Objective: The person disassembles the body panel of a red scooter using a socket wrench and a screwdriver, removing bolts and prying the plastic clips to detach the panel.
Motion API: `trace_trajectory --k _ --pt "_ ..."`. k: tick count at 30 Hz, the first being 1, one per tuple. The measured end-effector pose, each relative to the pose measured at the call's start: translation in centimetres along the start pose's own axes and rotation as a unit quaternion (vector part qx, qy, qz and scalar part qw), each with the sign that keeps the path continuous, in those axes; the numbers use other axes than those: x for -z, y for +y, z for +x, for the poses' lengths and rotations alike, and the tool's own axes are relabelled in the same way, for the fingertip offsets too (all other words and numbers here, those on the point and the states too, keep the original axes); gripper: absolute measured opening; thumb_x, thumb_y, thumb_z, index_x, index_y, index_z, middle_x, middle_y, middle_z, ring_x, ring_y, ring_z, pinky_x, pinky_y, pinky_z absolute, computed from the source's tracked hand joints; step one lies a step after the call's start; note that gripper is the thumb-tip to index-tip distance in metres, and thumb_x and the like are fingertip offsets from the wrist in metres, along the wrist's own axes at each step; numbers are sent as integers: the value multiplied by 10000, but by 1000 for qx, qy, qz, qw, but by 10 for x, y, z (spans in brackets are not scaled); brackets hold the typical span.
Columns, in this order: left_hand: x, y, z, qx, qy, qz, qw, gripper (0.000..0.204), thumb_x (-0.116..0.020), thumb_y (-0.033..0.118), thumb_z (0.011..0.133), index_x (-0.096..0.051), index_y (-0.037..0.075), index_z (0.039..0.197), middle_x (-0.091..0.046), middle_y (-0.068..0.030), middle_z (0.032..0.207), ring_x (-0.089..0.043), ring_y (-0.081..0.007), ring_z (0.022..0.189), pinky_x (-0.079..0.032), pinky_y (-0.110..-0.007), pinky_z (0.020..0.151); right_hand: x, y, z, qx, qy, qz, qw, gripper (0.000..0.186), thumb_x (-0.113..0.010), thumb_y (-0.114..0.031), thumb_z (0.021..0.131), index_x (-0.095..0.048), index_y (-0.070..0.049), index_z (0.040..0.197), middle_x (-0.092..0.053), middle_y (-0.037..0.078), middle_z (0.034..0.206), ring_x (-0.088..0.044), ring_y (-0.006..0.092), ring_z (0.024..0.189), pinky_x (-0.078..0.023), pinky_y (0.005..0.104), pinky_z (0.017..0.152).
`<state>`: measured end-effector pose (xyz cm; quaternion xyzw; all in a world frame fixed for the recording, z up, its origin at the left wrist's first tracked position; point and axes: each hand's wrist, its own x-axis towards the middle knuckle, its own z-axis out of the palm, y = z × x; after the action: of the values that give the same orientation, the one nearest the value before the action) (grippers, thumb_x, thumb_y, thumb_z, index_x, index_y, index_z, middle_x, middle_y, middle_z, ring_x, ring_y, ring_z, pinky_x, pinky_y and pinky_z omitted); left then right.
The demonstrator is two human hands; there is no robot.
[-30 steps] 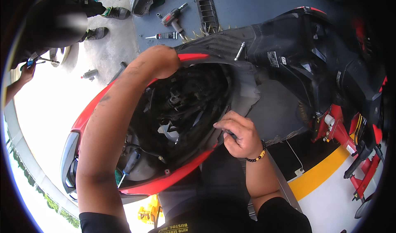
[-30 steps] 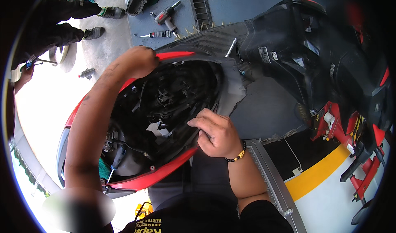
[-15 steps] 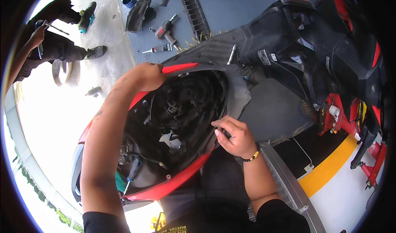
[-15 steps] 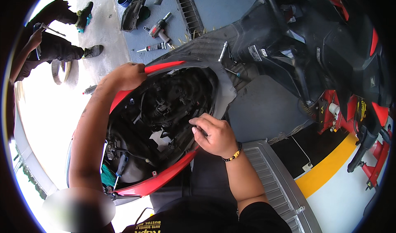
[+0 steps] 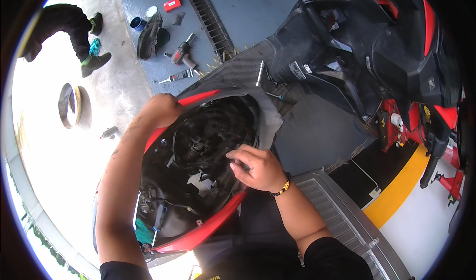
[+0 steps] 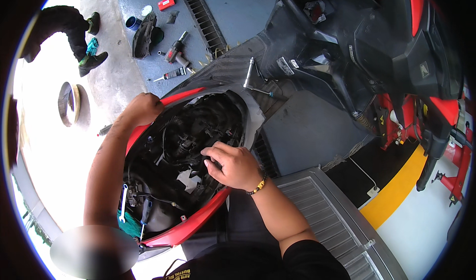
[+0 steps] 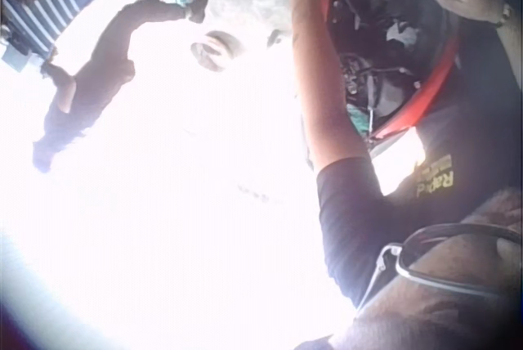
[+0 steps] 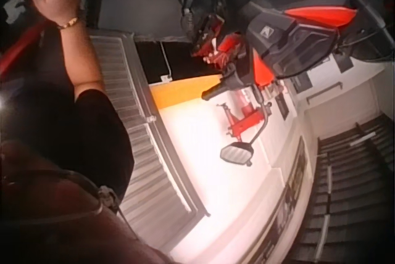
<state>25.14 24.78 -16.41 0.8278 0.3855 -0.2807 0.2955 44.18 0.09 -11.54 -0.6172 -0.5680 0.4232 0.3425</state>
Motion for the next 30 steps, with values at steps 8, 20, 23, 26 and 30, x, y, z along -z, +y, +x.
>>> trace_trajectory --k 8,20,23,26,30 --pt "9 60 -44 14 90 -306 948 302 -539 207 945 -589 -45 786 -609 -188 685 -568 -315 650 -465 -408 651 11 6 7 -18 77 2 997 267 -698 -185 846 -644 -95 1092 -658 23 885 -669 204 700 -529 316 574" --pt "-89 171 -51 -47 41 -696 716 205 -447 120 986 -490 43 801 -449 6 720 -408 -82 708 -366 -257 618 14 13 -19 -50 214 -7 975 301 -731 5 778 -625 10 1060 -649 137 996 -644 275 827 -529 339 712" --pt "-93 180 -48 -36 22 -656 754 180 -414 113 981 -549 20 906 -499 14 827 -471 -89 812 -391 -229 742 14 23 -18 -47 261 -14 964 239 -727 30 772 -637 2 992 -640 126 950 -629 263 818 -518 333 693" --pt "-92 183 -45 -43 -8 -691 722 206 -413 137 992 -563 7 938 -517 -3 852 -493 -104 857 -398 -237 798 16 31 -17 -62 269 -17 961 187 -724 -1 785 -647 -25 954 -600 113 952 -629 266 824 -513 344 698" --pt "-87 195 -43 40 -83 -869 486 520 -387 389 1034 -575 -74 1178 -610 -148 1159 -544 -215 1087 -400 -344 974 24 31 -12 -31 304 -56 950 148 -710 13 789 -648 -17 920 -608 104 1017 -657 245 798 -531 331 699"
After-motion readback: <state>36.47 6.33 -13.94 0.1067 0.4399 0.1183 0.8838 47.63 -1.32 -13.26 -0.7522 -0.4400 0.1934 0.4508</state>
